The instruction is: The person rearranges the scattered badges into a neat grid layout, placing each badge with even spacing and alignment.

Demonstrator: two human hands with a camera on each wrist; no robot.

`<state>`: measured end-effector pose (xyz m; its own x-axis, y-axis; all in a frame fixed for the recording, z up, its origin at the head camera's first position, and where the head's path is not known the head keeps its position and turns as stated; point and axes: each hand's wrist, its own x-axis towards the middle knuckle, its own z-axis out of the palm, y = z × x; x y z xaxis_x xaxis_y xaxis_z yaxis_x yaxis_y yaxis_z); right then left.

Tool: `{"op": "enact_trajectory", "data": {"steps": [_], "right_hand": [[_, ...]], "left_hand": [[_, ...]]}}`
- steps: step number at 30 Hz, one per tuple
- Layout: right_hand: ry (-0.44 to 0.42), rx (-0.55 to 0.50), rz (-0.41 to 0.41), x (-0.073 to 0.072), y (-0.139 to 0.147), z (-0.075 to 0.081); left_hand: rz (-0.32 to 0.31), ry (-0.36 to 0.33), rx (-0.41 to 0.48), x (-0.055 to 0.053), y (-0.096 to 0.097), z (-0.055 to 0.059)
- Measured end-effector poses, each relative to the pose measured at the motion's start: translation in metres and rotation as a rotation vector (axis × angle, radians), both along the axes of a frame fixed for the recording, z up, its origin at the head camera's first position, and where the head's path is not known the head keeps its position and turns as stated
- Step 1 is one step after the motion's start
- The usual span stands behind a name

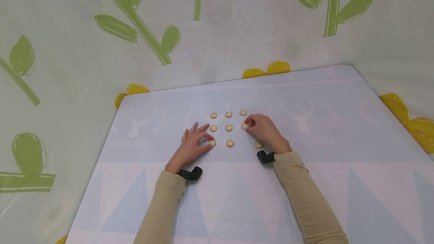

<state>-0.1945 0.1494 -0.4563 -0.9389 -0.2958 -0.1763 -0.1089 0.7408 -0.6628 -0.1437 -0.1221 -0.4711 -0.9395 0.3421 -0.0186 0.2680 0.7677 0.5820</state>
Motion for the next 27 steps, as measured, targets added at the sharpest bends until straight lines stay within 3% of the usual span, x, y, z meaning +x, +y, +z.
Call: {"op": "enact_trajectory", "data": {"steps": [27], "right_hand": [[-0.022, -0.005, 0.007, 0.0004, 0.0028, 0.0017]], "left_hand": [[0.003, 0.008, -0.003, -0.0001, 0.0003, -0.0021]]}}
